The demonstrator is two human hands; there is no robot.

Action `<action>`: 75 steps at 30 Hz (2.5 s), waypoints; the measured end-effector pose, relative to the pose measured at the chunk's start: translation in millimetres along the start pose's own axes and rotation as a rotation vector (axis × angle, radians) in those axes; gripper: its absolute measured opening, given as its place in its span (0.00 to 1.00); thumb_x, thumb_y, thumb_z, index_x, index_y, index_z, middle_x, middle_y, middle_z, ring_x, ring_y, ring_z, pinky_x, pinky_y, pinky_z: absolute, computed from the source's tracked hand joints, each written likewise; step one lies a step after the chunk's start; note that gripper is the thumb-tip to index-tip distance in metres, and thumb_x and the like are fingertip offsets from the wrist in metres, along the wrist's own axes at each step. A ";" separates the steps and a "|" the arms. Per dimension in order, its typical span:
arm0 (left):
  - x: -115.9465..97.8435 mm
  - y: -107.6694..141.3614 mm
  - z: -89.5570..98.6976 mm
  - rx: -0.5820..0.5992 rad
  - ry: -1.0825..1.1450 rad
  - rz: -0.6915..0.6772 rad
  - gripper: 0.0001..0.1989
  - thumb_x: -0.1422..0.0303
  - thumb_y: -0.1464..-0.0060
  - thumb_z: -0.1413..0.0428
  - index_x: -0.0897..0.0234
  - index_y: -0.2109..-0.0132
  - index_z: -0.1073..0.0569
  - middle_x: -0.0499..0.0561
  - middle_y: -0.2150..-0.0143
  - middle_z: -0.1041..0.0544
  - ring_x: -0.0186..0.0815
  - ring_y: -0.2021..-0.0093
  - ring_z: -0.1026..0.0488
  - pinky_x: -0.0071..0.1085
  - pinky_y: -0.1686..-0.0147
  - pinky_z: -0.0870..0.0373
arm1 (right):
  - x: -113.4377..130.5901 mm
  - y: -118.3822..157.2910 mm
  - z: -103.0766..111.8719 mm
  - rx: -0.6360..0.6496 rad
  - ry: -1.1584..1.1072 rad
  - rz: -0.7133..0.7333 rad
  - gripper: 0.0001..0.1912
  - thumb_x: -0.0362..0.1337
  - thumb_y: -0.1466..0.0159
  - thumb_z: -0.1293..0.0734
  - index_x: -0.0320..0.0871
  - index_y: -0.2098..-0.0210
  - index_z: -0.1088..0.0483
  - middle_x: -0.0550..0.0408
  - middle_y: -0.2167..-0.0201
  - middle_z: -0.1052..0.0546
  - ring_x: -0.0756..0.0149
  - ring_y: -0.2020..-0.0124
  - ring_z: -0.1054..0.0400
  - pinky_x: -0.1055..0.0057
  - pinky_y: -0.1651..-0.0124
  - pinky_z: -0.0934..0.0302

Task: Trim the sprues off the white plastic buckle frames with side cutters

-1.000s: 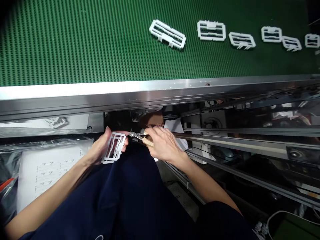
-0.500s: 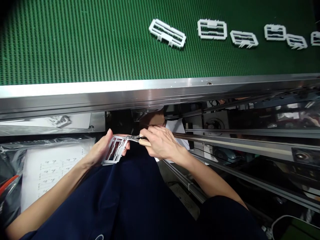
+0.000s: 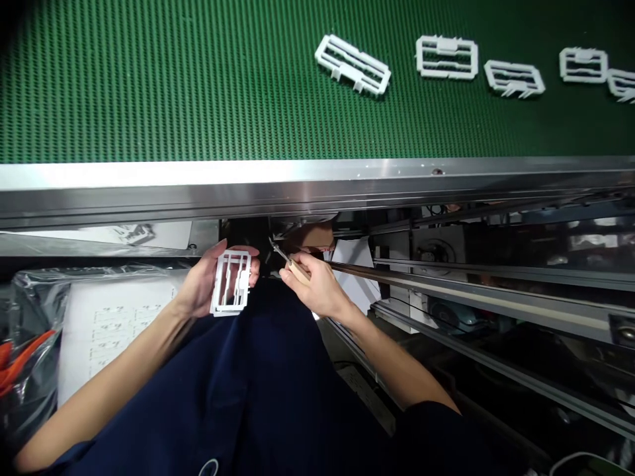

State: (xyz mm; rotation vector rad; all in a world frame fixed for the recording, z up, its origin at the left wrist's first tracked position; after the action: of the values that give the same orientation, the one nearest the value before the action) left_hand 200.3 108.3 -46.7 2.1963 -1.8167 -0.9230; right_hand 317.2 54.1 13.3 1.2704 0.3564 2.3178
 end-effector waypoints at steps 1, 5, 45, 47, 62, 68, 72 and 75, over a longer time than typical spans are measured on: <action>-2.2 -1.0 0.9 -0.003 0.022 -0.008 0.22 0.57 0.39 0.56 0.70 0.54 0.27 0.56 0.65 0.24 0.39 0.68 0.25 0.31 0.70 0.28 | -2.9 0.7 -5.9 0.006 -0.085 -0.023 0.11 0.43 0.39 0.37 0.40 0.66 0.34 0.57 0.72 0.29 0.71 0.71 0.37 0.74 0.66 0.44; -8.8 -3.9 3.2 -0.023 0.079 -0.037 0.20 0.59 0.39 0.56 0.71 0.54 0.28 0.57 0.65 0.23 0.39 0.68 0.24 0.32 0.68 0.26 | -8.7 4.5 -31.6 0.029 -0.438 -0.068 0.11 0.43 0.41 0.35 0.41 0.67 0.37 0.58 0.75 0.31 0.73 0.74 0.37 0.74 0.69 0.42; -6.7 12.7 10.6 -0.110 0.224 -0.092 0.25 0.59 0.37 0.61 0.74 0.52 0.28 0.61 0.62 0.23 0.43 0.61 0.25 0.37 0.62 0.26 | 2.7 29.2 -31.3 -0.192 -0.746 0.063 0.09 0.36 0.43 0.31 0.44 0.64 0.36 0.58 0.70 0.33 0.72 0.70 0.38 0.72 0.65 0.40; -5.3 11.6 12.1 -0.105 0.222 -0.095 0.24 0.59 0.38 0.59 0.74 0.53 0.27 0.62 0.62 0.23 0.44 0.61 0.25 0.37 0.62 0.26 | -1.2 30.3 -23.1 -0.229 -0.749 0.064 0.09 0.35 0.43 0.31 0.44 0.64 0.35 0.58 0.70 0.32 0.72 0.69 0.38 0.72 0.64 0.40; -16.5 9.1 29.5 -0.471 -0.527 -0.279 0.17 0.59 0.53 0.40 0.66 0.59 0.25 0.52 0.63 0.24 0.35 0.67 0.29 0.24 0.75 0.35 | 36.2 36.0 -41.5 -0.199 0.199 0.307 0.10 0.30 0.43 0.39 0.44 0.61 0.36 0.56 0.71 0.29 0.68 0.71 0.35 0.73 0.65 0.40; 11.6 3.3 37.1 -0.335 -0.345 -0.159 0.12 0.63 0.49 0.42 0.68 0.61 0.25 0.52 0.69 0.25 0.36 0.70 0.28 0.27 0.72 0.31 | 65.1 26.9 -67.9 0.089 0.257 0.386 0.07 0.36 0.43 0.36 0.45 0.64 0.37 0.59 0.72 0.29 0.70 0.72 0.35 0.75 0.69 0.43; 29.2 5.2 59.8 -0.334 -0.129 -0.068 0.11 0.70 0.48 0.43 0.68 0.56 0.27 0.53 0.66 0.26 0.35 0.69 0.26 0.25 0.73 0.29 | 107.4 22.5 24.9 -0.044 0.200 0.366 0.07 0.41 0.37 0.39 0.44 0.64 0.38 0.61 0.75 0.33 0.74 0.78 0.40 0.78 0.76 0.48; 32.0 9.3 59.7 -0.303 -0.028 -0.046 0.11 0.71 0.46 0.44 0.68 0.55 0.27 0.53 0.67 0.27 0.35 0.70 0.26 0.26 0.75 0.28 | 153.6 10.8 123.6 -0.423 0.363 0.452 0.08 0.42 0.38 0.38 0.43 0.65 0.38 0.59 0.75 0.34 0.73 0.77 0.41 0.76 0.74 0.48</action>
State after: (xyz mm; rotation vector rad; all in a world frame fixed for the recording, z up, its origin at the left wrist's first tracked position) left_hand 162.9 92.0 -101.7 2.0528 -1.5250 -1.1580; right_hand 347.6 124.6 195.2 0.7762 -0.3357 2.8039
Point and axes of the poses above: each hand's wrist, its own y-axis away from the middle knuckle, its own z-axis out of the back of the hand, x = y × z, the point moved 10 cm from there along -y, towards the middle knuckle
